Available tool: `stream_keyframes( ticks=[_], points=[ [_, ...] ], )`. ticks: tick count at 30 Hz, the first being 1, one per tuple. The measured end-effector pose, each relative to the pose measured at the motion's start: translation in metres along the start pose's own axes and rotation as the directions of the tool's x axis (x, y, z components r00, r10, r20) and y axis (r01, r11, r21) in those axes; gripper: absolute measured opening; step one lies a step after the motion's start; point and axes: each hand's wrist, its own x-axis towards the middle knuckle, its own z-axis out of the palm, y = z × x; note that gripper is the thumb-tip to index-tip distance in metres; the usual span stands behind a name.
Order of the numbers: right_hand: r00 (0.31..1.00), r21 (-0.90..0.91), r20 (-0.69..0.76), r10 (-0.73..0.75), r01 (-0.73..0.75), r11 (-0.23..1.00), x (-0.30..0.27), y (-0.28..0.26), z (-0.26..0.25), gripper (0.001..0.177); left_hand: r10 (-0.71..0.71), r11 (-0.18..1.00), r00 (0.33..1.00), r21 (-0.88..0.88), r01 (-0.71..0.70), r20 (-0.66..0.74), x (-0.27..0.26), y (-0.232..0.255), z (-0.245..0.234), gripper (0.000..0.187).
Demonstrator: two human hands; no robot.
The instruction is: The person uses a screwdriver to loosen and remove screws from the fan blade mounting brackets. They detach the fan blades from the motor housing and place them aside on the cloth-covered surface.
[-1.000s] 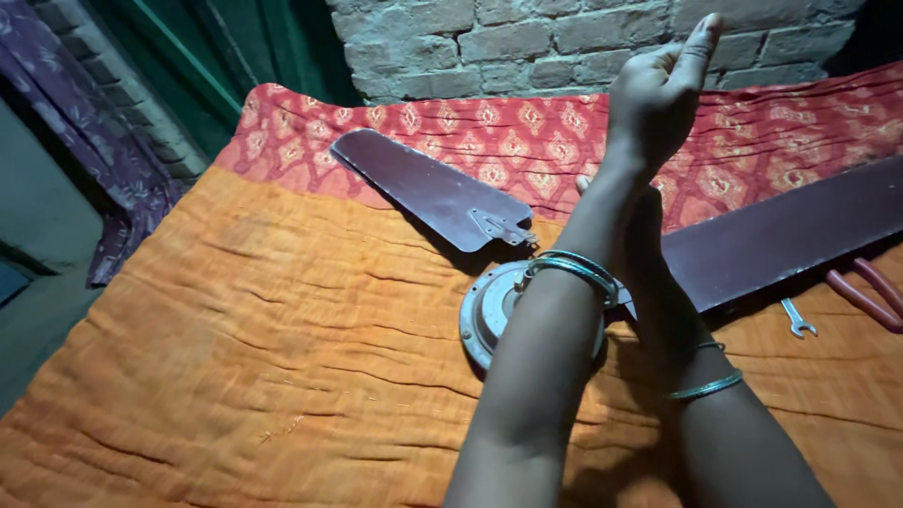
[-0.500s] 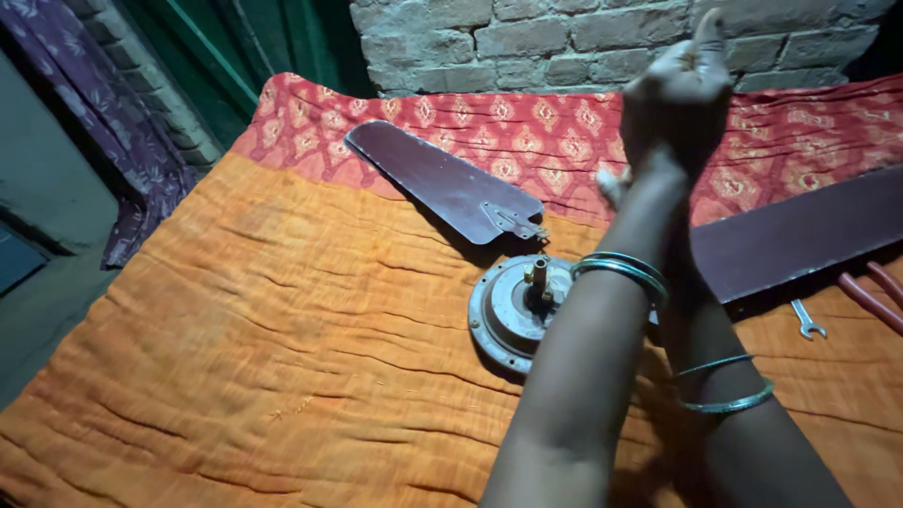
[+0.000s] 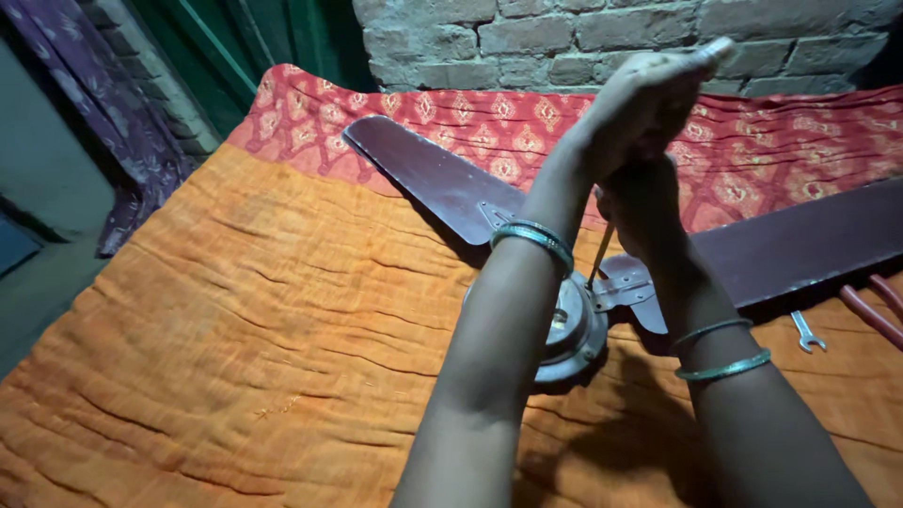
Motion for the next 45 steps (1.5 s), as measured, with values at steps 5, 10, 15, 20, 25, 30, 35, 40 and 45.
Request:
stream_keyframes(
  ticks=[5,10,15,20,25,30,35,40,45],
  points=[
    [0.956,-0.366,0.175,-0.237,0.287,0.885,0.023,0.01,0.011,0.007,0.179,0.984,0.936,0.057,-0.169,-0.305,0.01,-0.004,-0.006,0.052],
    [0.965,-0.054,0.161,-0.209,0.22,0.974,0.022,0.018,0.016,0.004,0.354,0.881,0.77,0.467,-0.084,-0.53,0.014,-0.013,-0.011,0.063],
    [0.987,0.169,0.099,-0.125,0.108,0.98,0.015,0.017,0.022,0.013,0.422,0.8,0.685,0.6,0.028,-0.594,0.004,-0.003,0.005,0.062],
    [0.985,0.068,0.07,-0.155,0.15,0.986,0.008,0.016,0.019,0.018,0.399,0.785,0.677,0.612,0.096,-0.618,-0.012,0.007,0.034,0.064],
    [0.992,0.024,0.063,-0.113,0.112,0.993,-0.014,0.025,0.003,0.023,0.352,0.815,0.833,0.578,-0.048,-0.427,-0.008,-0.013,0.049,0.063],
    [0.995,0.065,0.079,-0.069,0.064,0.996,-0.02,0.019,-0.026,0.028,0.178,0.921,0.972,0.321,-0.221,0.156,0.016,-0.03,0.051,0.061],
    [0.996,0.263,0.09,0.02,-0.043,0.964,-0.016,0.014,-0.042,0.033,-0.103,0.988,0.942,0.143,0.06,0.319,0.017,-0.036,0.037,0.055],
    [0.588,-0.737,0.558,-0.586,0.676,-0.023,-0.004,0.005,-0.046,0.018,0.076,0.981,0.995,0.176,-0.086,0.064,0.032,-0.05,0.037,0.056],
    [0.935,-0.762,0.084,-0.346,0.284,0.583,0.0,0.024,-0.029,0.033,0.235,0.931,0.964,0.312,-0.187,-0.124,0.037,-0.062,0.031,0.062]
  ],
)
